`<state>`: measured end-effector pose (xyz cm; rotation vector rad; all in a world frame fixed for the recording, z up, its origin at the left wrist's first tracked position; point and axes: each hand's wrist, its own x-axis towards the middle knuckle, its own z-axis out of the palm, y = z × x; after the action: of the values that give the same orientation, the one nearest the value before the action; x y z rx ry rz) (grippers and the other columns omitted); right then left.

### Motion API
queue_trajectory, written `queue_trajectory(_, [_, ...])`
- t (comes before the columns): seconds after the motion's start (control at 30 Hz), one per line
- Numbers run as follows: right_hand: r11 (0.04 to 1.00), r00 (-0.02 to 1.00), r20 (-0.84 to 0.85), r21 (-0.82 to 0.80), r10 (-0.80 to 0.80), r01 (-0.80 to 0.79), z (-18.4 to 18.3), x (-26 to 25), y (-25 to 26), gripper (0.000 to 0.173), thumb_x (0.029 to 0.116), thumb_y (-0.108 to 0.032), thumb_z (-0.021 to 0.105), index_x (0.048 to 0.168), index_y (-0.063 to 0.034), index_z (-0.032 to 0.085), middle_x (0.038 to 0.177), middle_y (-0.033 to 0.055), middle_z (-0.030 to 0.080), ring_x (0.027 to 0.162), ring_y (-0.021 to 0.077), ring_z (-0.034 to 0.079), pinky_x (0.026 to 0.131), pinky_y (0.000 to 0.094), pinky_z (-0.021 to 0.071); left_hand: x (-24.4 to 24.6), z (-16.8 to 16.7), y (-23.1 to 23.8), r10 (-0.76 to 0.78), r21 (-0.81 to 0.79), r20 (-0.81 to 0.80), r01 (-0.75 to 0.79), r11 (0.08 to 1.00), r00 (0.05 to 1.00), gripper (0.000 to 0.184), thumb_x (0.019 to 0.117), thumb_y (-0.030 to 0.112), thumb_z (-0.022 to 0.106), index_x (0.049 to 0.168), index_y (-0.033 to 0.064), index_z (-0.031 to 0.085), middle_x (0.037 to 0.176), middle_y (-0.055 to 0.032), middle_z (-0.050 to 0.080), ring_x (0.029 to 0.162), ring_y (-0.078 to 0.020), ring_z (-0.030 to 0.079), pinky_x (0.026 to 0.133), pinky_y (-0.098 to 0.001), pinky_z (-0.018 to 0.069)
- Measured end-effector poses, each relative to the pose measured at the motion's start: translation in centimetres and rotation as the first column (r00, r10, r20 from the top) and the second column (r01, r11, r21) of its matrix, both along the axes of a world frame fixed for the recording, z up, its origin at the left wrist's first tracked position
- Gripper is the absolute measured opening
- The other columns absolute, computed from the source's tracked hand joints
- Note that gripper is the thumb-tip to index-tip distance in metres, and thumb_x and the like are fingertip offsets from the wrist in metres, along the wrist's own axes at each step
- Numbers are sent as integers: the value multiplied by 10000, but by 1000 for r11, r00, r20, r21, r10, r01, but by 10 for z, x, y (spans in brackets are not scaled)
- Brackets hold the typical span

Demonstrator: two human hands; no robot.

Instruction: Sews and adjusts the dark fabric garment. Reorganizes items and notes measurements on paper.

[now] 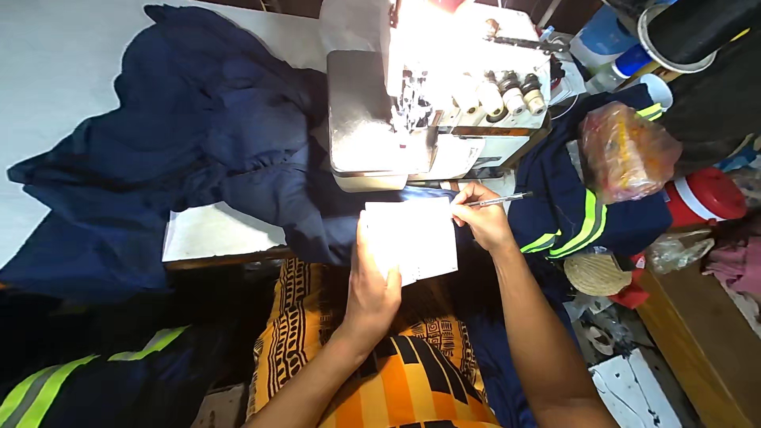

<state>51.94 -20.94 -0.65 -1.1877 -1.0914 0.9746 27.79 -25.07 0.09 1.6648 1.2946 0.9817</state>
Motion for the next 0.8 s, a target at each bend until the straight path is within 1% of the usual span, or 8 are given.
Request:
queue_trajectory(0.07, [1000, 1000, -9, -7, 12, -12, 0, -1, 1, 178, 804, 77, 667, 849, -91, 630, 711, -4, 648, 557, 71, 594, 534, 216, 532, 4, -2, 3, 16, 322, -251, 68, 944, 968, 823, 814, 69, 689, 1544, -17, 320, 1364, -329, 437, 1198, -384, 549, 968, -430, 520])
queue_trajectory(0.17, [999, 1000, 5, -52, 14, -14, 4, -1, 1, 180, 812, 81, 674, 849, -88, 625, 695, 6, 658, 563, 87, 617, 558, 234, 557, 14, -2, 5, 160, 532, -581, 225, 816, 798, 569, 888, 120, 657, 1440, 242, 586, 1365, -309, 527, 1267, -542, 482, 992, -654, 401])
queue_trajectory(0.3, [995, 1000, 6, -94, 17, -16, 9, 0, 2, 177, 830, 92, 659, 851, -79, 616, 678, 15, 662, 575, 94, 632, 582, 243, 565, 29, 7, 4, 331, 628, -715, 358, 691, 616, 699, 802, -56, 651, 1449, 198, 583, 1564, -147, 460, 1455, -497, 315, 1030, -737, 247])
queue_trajectory(0.43, [996, 1000, 11, -93, 6, -5, 8, -2, 0, 180, 831, 93, 671, 851, -76, 612, 693, 17, 660, 582, 98, 633, 582, 249, 568, 34, 41, -7, 175, 381, -889, 471, 796, 422, 607, 849, -59, 660, 1427, 124, 616, 1610, -52, 429, 1527, -413, 250, 1070, -782, 186])
queue_trajectory(0.5, [996, 1000, 23, -93, -1, 3, 7, -1, 0, 182, 831, 91, 678, 848, -77, 610, 697, 16, 659, 585, 97, 634, 584, 253, 572, 40, 64, -15, -38, 152, -947, 550, 822, 319, 409, 911, 88, 686, 1320, 102, 697, 1562, -52, 497, 1477, -370, 385, 1061, -749, 279])
queue_trajectory(0.57, [996, 999, 34, -92, -3, 6, 6, -1, 0, 178, 825, 88, 683, 848, -73, 612, 699, 22, 658, 585, 103, 632, 585, 256, 570, 50, 66, -12, -259, -42, -933, 638, 769, 250, 465, 997, 185, 593, 1433, 25, 571, 1625, -125, 387, 1457, -352, 417, 1054, -608, 417])
queue_trajectory(0.7, [997, 1000, 25, -75, -9, 11, 5, 0, 2, 177, 813, 91, 681, 847, -71, 619, 702, 20, 658, 581, 97, 622, 581, 253, 565, 71, 40, 5, -471, -192, -826, 630, 752, 310, 596, 1082, 219, 434, 1581, -60, 267, 1692, -197, 184, 1538, -345, 270, 1176, -494, 335])
queue_trajectory(0.8, [999, 999, -24, -45, -30, 29, 2, 2, -1, 186, 800, 104, 678, 844, -71, 632, 698, 21, 664, 570, 92, 615, 564, 243, 552, 71, 28, 8, -460, -161, -818, 629, 761, 346, 561, 1058, 125, 417, 1573, -58, 292, 1672, -200, 247, 1517, -338, 324, 1177, -483, 340])
